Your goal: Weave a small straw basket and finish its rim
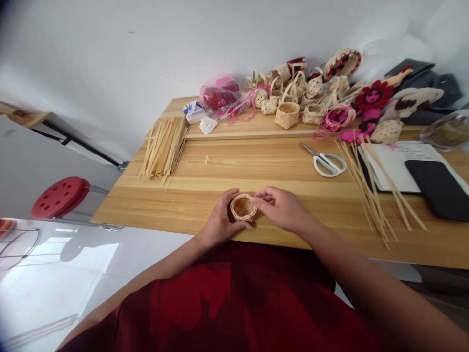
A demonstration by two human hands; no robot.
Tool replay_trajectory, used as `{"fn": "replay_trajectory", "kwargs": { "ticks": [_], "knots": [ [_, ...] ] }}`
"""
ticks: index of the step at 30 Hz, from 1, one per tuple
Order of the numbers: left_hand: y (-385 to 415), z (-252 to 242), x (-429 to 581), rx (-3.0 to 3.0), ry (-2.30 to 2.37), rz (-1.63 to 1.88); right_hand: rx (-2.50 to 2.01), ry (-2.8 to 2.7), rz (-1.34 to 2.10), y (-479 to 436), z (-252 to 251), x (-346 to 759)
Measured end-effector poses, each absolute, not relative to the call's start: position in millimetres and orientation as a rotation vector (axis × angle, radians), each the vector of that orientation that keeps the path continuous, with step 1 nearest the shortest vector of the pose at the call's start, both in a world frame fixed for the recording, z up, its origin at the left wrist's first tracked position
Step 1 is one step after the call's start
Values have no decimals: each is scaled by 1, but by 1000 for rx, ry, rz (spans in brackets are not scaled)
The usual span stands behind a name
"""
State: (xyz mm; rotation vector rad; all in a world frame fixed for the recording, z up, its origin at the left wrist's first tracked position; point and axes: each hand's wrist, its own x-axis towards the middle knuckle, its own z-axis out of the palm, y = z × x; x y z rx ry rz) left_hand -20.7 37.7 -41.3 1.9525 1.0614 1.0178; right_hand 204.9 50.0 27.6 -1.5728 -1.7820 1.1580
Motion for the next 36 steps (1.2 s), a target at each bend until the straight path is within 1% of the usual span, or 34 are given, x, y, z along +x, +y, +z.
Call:
{"fn": "replay_trajectory", "kwargs": {
  "ticks": [4, 7, 11, 15, 21, 27, 32, 36],
  "knots": [
    [40, -33, -23, 1966, 902, 965, -1645, -1941, 898, 37, 23, 192],
    [42, -20, -28, 1928, 842, 908, -1658, -2022, 780, 35, 29, 187],
    [46, -5, -24, 1793, 1079, 836, -1678, -2131, 639, 37, 36, 183],
    [53, 8, -10, 2057, 1338, 674, -1756, -2182, 504, 39, 39, 177],
    [58, 14, 1, 2168, 1424, 594, -1822, -2213, 421, 39, 46, 176],
    [63, 9, 5, 2180, 1481, 618, -1784, -2241, 312, 40, 49, 175],
    [102, 13, 11, 2131, 1498, 683, -1709, -2215, 318, 72, 44, 183],
    [137, 24, 3, 2137, 1311, 754, -1617, -2167, 384, 110, 39, 199]
  ]
}}
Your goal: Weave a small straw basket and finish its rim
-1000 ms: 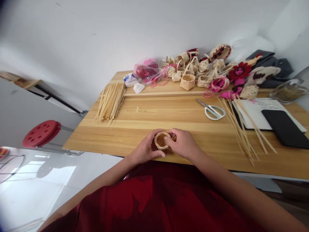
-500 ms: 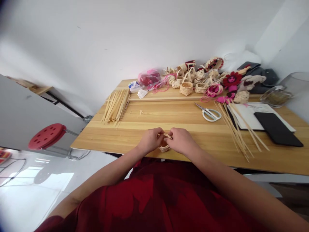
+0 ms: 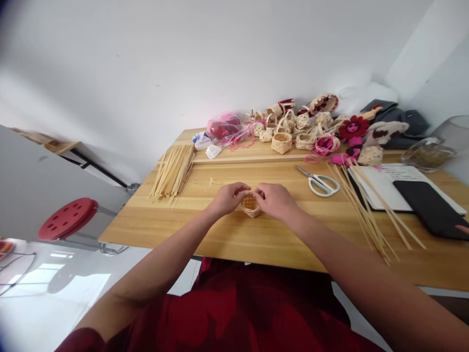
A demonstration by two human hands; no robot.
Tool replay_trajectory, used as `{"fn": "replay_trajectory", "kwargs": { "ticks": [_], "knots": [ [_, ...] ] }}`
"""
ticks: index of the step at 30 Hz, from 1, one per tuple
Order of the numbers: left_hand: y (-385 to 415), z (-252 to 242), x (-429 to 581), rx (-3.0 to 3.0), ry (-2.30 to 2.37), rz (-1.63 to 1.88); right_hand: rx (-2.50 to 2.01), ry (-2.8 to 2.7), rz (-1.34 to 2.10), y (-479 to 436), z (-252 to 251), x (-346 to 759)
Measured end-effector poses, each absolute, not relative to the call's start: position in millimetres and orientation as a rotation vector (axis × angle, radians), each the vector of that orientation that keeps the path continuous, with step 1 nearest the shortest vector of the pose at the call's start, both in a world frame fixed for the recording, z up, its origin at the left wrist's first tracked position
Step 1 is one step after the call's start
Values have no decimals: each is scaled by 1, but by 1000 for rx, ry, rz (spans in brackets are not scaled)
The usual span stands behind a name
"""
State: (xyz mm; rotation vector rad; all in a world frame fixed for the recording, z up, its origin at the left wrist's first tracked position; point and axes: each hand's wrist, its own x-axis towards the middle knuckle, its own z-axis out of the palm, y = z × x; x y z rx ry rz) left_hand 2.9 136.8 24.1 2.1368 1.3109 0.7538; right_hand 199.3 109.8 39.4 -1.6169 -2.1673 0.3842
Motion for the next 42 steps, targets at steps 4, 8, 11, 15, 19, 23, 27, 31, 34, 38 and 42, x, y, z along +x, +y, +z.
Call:
{"fn": "replay_trajectory", "kwargs": {
  "ticks": [4, 8, 11, 15, 19, 23, 27, 31, 34, 38, 42],
  "knots": [
    [156, 17, -12, 2214, 1070, 838, -1526, -2142, 451, 137, 31, 215],
    [167, -7, -19, 2367, 547, 885, -1467, -2082, 431, 142, 25, 223],
    [171, -19, -19, 2451, 564, 869, -1377, -2043, 374, 132, 24, 224],
    [175, -15, -14, 2546, 558, 839, -1049, -2268, 465, 120, 20, 221],
    [179, -7, -8, 2596, 516, 856, -1160, -2303, 505, 120, 7, 225],
    [178, -10, -1, 2640, 558, 897, -1092, -2330, 486, 123, -2, 231],
    [176, -17, 1, 2594, 643, 1020, -1069, -2283, 472, 125, -5, 230],
    [174, -22, -1, 2509, 639, 1113, -1045, -2218, 551, 125, -5, 227],
    [172, -21, -5, 2488, 585, 1088, -970, -2189, 501, 124, -5, 227],
    [169, -16, -11, 2506, 551, 1004, -908, -2182, 398, 127, -7, 232],
    [169, -12, -13, 2679, 559, 987, -937, -2212, 336, 126, -6, 234]
  ]
}}
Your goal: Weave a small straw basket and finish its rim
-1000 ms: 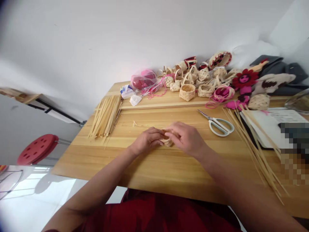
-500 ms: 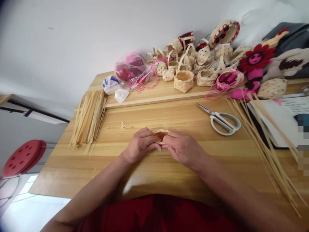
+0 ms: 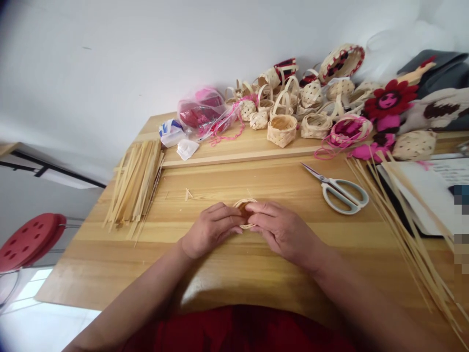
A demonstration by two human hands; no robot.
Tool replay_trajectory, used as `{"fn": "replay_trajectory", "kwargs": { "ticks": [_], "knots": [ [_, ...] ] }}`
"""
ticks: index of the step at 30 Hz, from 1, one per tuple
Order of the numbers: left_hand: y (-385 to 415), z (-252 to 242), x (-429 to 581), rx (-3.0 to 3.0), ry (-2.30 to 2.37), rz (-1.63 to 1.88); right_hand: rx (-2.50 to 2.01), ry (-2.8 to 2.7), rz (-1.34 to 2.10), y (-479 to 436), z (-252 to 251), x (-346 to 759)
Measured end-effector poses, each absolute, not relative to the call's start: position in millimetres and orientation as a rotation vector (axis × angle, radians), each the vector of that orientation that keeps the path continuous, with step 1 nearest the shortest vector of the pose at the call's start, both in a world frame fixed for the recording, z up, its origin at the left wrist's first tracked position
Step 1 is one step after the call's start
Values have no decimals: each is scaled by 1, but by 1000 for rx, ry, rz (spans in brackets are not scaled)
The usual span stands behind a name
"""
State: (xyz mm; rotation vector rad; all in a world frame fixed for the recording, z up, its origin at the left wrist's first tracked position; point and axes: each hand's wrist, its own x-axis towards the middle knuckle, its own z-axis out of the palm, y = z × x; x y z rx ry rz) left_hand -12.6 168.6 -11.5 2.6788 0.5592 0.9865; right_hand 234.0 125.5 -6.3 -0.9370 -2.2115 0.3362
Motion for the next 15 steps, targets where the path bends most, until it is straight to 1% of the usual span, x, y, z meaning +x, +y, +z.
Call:
{"fn": "replay_trajectory", "kwargs": {
  "ticks": [3, 8, 15],
  "knots": [
    [165, -8, -12, 2782, 601, 966, -1017, -2228, 315, 117, -3, 228],
    [160, -7, -11, 2814, 627, 863, -1126, -2265, 438, 107, -8, 217],
    [160, -15, -4, 2638, 728, 984, -1098, -2211, 515, 111, -15, 221]
  ]
}}
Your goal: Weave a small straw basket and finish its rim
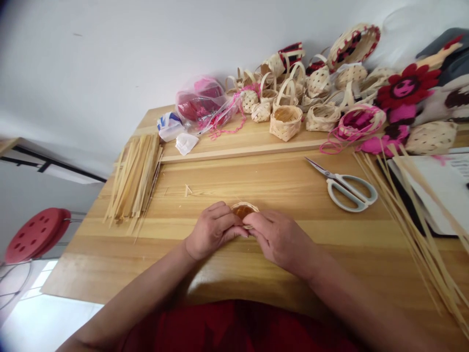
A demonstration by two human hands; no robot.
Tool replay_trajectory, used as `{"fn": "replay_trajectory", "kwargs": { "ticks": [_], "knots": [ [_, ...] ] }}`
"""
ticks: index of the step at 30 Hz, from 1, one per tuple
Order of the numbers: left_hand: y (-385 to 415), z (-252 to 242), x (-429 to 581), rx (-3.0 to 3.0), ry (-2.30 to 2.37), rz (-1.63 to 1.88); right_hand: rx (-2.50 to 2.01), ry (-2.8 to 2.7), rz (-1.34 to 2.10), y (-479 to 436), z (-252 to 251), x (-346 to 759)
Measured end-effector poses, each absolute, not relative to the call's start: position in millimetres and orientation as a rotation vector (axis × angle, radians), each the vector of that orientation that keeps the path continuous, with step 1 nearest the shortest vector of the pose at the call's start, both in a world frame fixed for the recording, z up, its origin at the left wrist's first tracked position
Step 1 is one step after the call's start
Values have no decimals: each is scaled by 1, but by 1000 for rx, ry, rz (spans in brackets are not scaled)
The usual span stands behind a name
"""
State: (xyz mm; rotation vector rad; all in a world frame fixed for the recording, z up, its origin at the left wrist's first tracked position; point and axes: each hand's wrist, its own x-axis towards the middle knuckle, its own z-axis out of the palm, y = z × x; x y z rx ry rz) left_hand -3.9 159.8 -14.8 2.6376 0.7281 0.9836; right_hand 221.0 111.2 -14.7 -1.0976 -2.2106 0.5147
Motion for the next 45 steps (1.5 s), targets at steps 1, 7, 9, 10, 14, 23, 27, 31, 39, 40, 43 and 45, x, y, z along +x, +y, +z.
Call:
{"fn": "replay_trajectory", "kwargs": {
  "ticks": [1, 7, 9, 10, 14, 23, 27, 31, 39, 40, 43, 45],
  "knots": [
    [160, -16, -3, 2619, 735, 1003, -1080, -2214, 532, 112, -14, 223],
    [161, -14, -9, 2517, 604, 1003, -910, -2253, 486, 122, -9, 233],
    [164, -11, -13, 2506, 584, 977, -907, -2254, 486, 126, -8, 237],
    [166, -10, -14, 2515, 590, 967, -910, -2255, 498, 127, -7, 239],
    [169, -8, -17, 2595, 635, 974, -975, -2263, 493, 124, -4, 239],
    [165, -10, -11, 2630, 593, 977, -1081, -2258, 567, 112, -7, 221],
    [164, -10, -6, 2614, 690, 968, -1067, -2217, 475, 116, -12, 222],
    [161, -11, -4, 2584, 709, 991, -1049, -2217, 458, 118, -11, 223],
    [175, -10, -20, 2443, 715, 1067, -963, -2207, 478, 123, -6, 231],
    [177, -10, -21, 2450, 735, 1045, -966, -2204, 464, 122, -6, 231],
    [179, -9, -21, 2435, 707, 1003, -1016, -2219, 408, 119, -4, 230],
    [176, -8, -19, 2432, 682, 1016, -1023, -2252, 407, 117, -4, 226]
  ]
}}
